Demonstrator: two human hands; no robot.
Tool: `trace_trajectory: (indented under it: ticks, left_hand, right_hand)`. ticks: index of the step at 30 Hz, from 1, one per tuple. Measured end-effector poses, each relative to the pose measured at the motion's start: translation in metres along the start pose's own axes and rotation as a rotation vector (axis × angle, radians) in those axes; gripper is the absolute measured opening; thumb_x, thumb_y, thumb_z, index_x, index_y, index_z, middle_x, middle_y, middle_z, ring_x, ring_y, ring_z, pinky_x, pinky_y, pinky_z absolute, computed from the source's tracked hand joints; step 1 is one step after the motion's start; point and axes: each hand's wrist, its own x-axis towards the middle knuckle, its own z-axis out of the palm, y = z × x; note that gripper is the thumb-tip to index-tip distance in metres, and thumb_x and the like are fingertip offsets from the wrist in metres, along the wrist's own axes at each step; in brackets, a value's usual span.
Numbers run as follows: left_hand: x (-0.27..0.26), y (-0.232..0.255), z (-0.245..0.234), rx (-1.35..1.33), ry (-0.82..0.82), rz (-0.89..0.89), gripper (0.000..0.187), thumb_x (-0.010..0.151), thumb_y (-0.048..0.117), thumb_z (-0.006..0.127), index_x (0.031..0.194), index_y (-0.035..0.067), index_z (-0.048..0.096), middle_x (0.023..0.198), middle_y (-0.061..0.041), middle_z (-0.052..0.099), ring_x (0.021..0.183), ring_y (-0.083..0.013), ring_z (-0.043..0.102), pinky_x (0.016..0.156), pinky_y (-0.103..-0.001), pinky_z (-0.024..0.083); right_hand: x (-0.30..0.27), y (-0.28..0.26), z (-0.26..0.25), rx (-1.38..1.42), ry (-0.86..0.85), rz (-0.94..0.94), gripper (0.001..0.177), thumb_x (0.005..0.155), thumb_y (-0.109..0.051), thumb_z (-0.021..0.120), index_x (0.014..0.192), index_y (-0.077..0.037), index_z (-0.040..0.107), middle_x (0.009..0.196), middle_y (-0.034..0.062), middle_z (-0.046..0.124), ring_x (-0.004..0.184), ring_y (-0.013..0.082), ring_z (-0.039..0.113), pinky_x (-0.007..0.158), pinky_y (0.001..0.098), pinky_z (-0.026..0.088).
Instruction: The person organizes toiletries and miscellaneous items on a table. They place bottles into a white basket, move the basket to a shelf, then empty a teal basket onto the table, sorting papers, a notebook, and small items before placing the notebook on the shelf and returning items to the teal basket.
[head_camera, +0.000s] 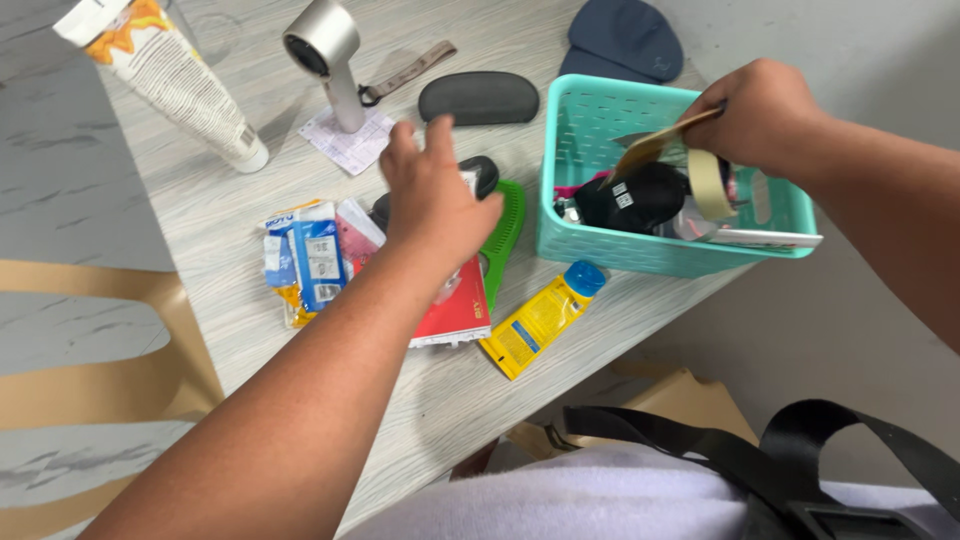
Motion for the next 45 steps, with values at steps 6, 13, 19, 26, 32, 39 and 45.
trace_trajectory:
  ticks: [6,13,19,26,32,39,45]
  left_hand:
    - [0.009,0.047,0.022,-0.358,0.080,0.358,0.078,0.075,0.024,0.091,0.139,0.006,0.051,0.141,-0.019,0.051,0.134,-0.0361,0.052,0.115,-0.042,0.045]
    - [0.024,0.084,0.013,-0.818,-0.058,0.551,0.072,0.084,0.025,0.089,0.143,0.008,0.053,0.133,-0.011,0.068,0.127,-0.0224,0.067,0.114,-0.032,0.052]
    - [0.015,0.073,-0.003,-1.325,-0.388,0.296,0.069,0.081,0.017,0.085,0.141,0.005,0.053,0.126,-0.006,0.064,0.116,-0.0153,0.064,0.104,-0.031,0.055]
    - [0.018,0.038,-0.017,-1.126,-0.203,0.210,0.058,0.076,0.006,0.080,0.129,0.003,0.058,0.111,-0.007,0.066,0.099,-0.0169,0.068,0.086,-0.031,0.059]
    - [0.020,-0.017,-0.056,-1.320,-0.266,-0.073,0.048,0.075,0.007,0.076,0.122,0.002,0.065,0.108,-0.010,0.071,0.094,-0.0191,0.071,0.077,-0.034,0.057]
    - [0.009,-0.064,-0.047,-0.395,0.223,-0.069,0.078,0.063,0.020,0.091,0.126,0.005,0.048,0.116,-0.016,0.062,0.104,-0.0300,0.067,0.090,-0.038,0.056]
    - [-0.002,-0.088,-0.012,-0.042,0.025,-0.089,0.105,0.061,0.034,0.096,0.143,0.005,0.037,0.129,-0.024,0.044,0.116,-0.0435,0.050,0.099,-0.049,0.046]
  right_hand:
    - [-0.024,-0.024,-0.031,0.476,0.067,0.045,0.023,0.091,-0.011,0.077,0.111,-0.001,0.074,0.097,0.0130,0.073,0.081,0.0235,0.073,0.060,0.0368,0.057]
    - [-0.050,-0.064,-0.055,0.970,-0.183,-0.360,0.015,0.097,0.005,0.066,0.112,0.008,0.065,0.107,0.0163,0.071,0.090,0.0227,0.075,0.080,0.0340,0.066]
    - [-0.046,-0.093,-0.016,1.661,-0.226,-0.162,0.004,0.099,0.009,0.062,0.102,0.006,0.064,0.106,0.0164,0.067,0.098,0.0274,0.072,0.098,0.0426,0.065]
    - [-0.045,-0.127,-0.001,1.762,-0.539,-0.205,0.027,0.106,-0.008,0.050,0.127,0.006,0.060,0.125,0.0186,0.066,0.114,0.0273,0.068,0.113,0.0418,0.055]
    - [-0.042,-0.157,-0.007,1.339,-0.645,-0.227,0.040,0.106,-0.034,0.042,0.132,-0.009,0.060,0.119,0.0096,0.063,0.113,0.0268,0.066,0.103,0.0474,0.057]
    - [-0.043,-0.175,0.030,0.751,-0.450,-0.215,0.045,0.097,-0.033,0.060,0.135,-0.010,0.063,0.114,0.0074,0.067,0.102,0.0155,0.065,0.088,0.0342,0.056]
    - [-0.058,-0.146,0.043,0.423,-0.199,-0.306,0.043,0.091,-0.022,0.073,0.133,-0.013,0.066,0.111,0.0061,0.072,0.081,0.0141,0.066,0.070,0.0305,0.055]
